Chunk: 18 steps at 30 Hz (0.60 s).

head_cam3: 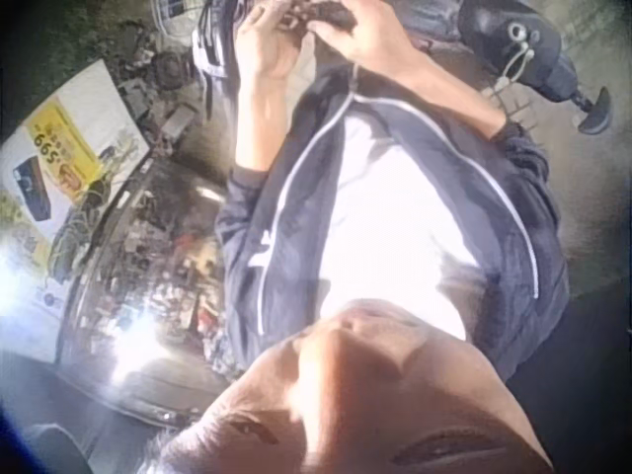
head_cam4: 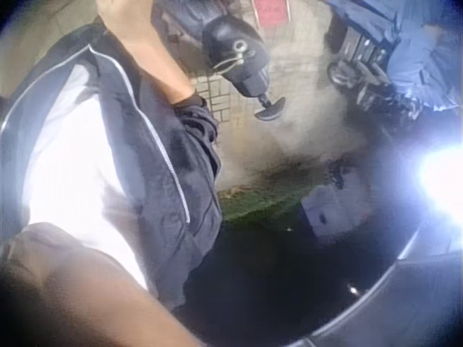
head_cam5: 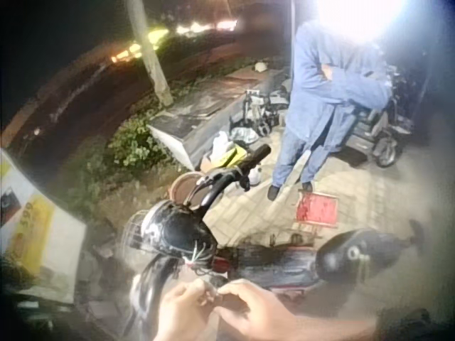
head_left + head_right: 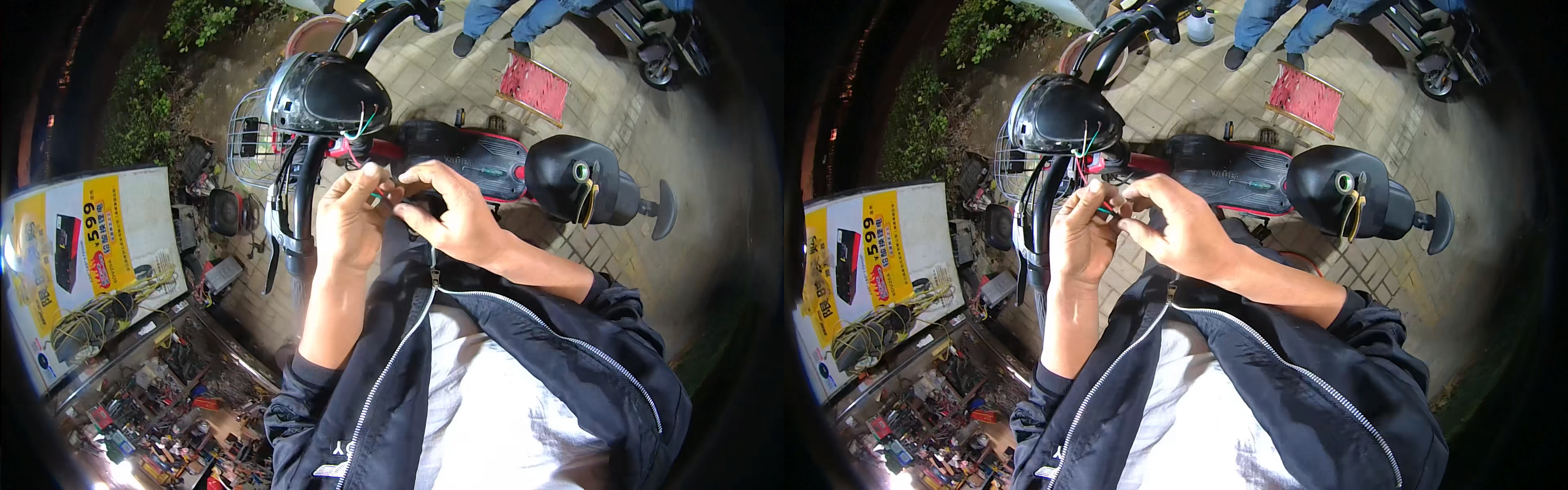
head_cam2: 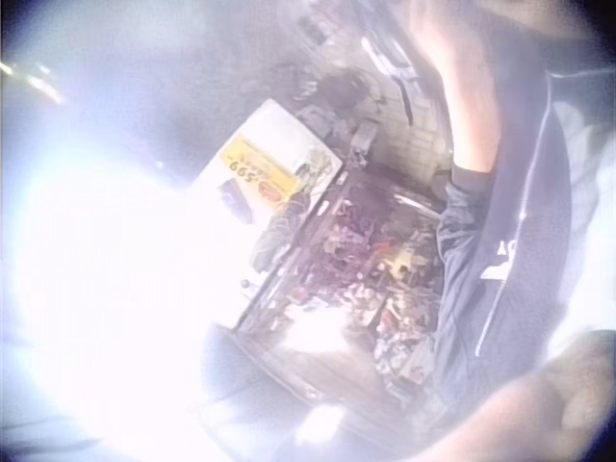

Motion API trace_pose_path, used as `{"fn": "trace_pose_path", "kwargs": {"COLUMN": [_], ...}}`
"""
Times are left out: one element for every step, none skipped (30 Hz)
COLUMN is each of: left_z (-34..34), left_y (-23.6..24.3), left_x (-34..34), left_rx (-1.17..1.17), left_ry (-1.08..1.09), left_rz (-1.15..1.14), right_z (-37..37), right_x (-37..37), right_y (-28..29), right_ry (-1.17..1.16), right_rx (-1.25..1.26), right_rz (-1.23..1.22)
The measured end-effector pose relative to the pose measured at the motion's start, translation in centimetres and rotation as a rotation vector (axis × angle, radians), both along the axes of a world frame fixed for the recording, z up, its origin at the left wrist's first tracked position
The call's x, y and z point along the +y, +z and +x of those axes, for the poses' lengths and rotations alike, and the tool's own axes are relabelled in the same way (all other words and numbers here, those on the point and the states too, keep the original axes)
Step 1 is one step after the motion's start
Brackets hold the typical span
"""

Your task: The person retrieves a roll of electrical tape and pliers from a cluttered workbench, then walks to an electric scooter. They use the pliers to strip the insulation from wires at the scooter's handlebar, twist the exposed ends together, and wrap the connection with electrical tape. The scooter's digital display lights up after the connection is made.

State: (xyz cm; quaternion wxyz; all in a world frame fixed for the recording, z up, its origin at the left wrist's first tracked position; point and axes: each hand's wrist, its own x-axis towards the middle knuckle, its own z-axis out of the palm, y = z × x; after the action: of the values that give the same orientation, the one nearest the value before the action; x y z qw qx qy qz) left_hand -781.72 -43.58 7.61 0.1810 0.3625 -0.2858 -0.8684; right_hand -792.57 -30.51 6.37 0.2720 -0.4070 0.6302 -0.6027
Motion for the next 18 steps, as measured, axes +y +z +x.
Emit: {"fn": "trace_pose_path", "kwargs": {"left_z": [-0.1, -0.2, -0.2, -0.2, -0.2, 0.0, 0.2, 0.4, 0.6, 0.8, 1.0, 1.2, 1.3, 1.4, 1.5, 1.5, 1.4, 1.3], "left_y": [0.0, 0.1, 0.3, 0.5, 0.8, 1.1, 1.4, 1.6, 1.9, 2.1, 2.3, 2.5, 2.7, 2.9, 3.1, 3.2, 3.2, 3.1], "left_x": [0.1, 0.4, 0.6, 0.9, 1.1, 1.1, 1.3, 1.5, 1.6, 1.7, 1.8, 1.9, 1.9, 2.1, 2.3, 2.5, 2.8, 3.0], "left_rx": [-0.078, -0.104, -0.006, 0.013, 0.106, 0.075, 0.159, 0.120, 0.124, 0.145, 0.120, 0.140, 0.158, 0.215, 0.203, 0.160, 0.102, 0.083], "left_ry": [0.033, 0.042, 0.048, 0.069, 0.064, 0.052, 0.028, 0.048, 0.055, 0.065, 0.069, 0.104, 0.075, 0.065, 0.083, 0.060, 0.056, 0.037], "left_rz": [0.015, -0.016, -0.002, 0.022, 0.029, 0.081, 0.135, 0.182, 0.197, 0.185, 0.180, 0.186, 0.141, 0.122, 0.117, 0.048, -0.016, -0.089], "right_z": [0.3, 0.4, 0.4, 0.3, 0.3, 0.1, 0.0, -0.1, -0.2, -0.3, -0.3, -0.5, -0.7, -0.7, -0.8, -0.8, -0.8, -0.8], "right_x": [-0.6, -1.0, -1.4, -1.7, -2.0, -2.1, -2.3, -2.4, -2.5, -2.5, -2.5, -2.5, -2.5, -2.5, -2.6, -2.7, -2.7, -2.8], "right_y": [0.2, 0.2, 0.2, 0.1, 0.0, -0.1, -0.3, -0.3, -0.4, -0.4, -0.5, -0.5, -0.5, -0.5, -0.4, -0.4, -0.4, -0.3], "right_ry": [-0.020, -0.039, -0.054, -0.072, -0.090, -0.127, -0.118, -0.133, -0.149, -0.118, -0.078, -0.060, -0.027, -0.040, -0.030, -0.027, -0.021, -0.025], "right_rx": [0.005, 0.140, 0.232, 0.324, 0.434, 0.571, 0.581, 0.594, 0.607, 0.621, 0.645, 0.666, 0.687, 0.688, 0.699, 0.702, 0.609, 0.505], "right_rz": [-0.021, 0.008, -0.029, -0.069, -0.122, -0.124, -0.103, -0.112, -0.122, -0.130, -0.140, -0.141, -0.155, -0.156, -0.165, -0.172, -0.156, -0.136]}}
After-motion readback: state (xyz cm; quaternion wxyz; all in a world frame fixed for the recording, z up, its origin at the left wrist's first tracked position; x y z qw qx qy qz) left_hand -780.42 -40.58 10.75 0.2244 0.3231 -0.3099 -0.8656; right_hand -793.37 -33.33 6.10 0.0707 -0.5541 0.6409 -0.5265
